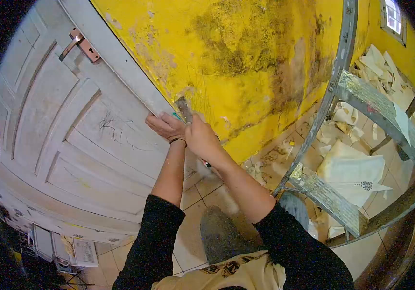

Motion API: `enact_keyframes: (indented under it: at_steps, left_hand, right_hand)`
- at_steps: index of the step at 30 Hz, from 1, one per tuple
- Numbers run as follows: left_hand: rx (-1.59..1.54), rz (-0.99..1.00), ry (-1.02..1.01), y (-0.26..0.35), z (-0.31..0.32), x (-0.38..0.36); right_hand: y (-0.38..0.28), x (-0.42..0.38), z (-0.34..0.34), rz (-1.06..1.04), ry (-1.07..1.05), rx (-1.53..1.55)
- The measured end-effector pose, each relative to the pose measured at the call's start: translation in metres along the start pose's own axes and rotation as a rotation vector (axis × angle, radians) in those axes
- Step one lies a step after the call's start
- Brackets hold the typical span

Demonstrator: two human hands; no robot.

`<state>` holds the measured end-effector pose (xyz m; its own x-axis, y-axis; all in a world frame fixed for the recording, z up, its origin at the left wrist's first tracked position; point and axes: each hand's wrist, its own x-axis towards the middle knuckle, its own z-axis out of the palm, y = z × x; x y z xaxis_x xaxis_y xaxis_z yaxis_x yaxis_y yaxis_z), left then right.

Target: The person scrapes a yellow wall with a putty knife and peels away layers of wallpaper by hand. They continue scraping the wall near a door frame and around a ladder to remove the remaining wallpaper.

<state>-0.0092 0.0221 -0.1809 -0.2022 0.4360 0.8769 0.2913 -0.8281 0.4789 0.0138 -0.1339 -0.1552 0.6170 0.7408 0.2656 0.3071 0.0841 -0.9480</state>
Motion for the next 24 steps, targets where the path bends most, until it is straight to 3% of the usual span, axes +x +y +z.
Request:
enact_keyframes:
  at_steps: [3, 10, 13, 14, 17, 19, 22, 24]
  left_hand:
    - [-0.008, 0.030, 0.003, 0.002, -0.003, -0.001]
    - [0.015, -0.028, -0.021, -0.003, 0.000, -0.003]
    - [-0.001, 0.027, 0.016, -0.003, 0.003, -0.002]
    - [0.003, 0.008, -0.004, -0.003, 0.002, -0.003]
    - [-0.008, 0.029, -0.014, 0.007, -0.003, 0.003]
    - [-0.002, 0.027, -0.003, 0.003, -0.002, 0.000]
    - [0.013, 0.012, -0.014, 0.005, -0.005, -0.002]
    - [0.000, 0.018, -0.004, 0.007, -0.003, 0.000]
  right_hand:
    - [0.007, -0.004, -0.006, 0.107, 0.097, -0.037]
    - [-0.001, -0.003, 0.015, -0.214, 0.203, -0.148]
    - [-0.006, -0.001, 0.012, -0.121, 0.212, -0.223]
    - [-0.008, 0.001, 0.003, 0.008, 0.104, -0.176]
    - [-0.011, -0.001, -0.018, -0.029, 0.056, -0.125]
    - [-0.014, 0.002, -0.035, -0.052, 0.064, -0.221]
    - [-0.012, 0.010, -0.045, -0.256, 0.222, -0.685]
    - [-0.018, 0.004, -0.030, -0.189, 0.163, -0.815]
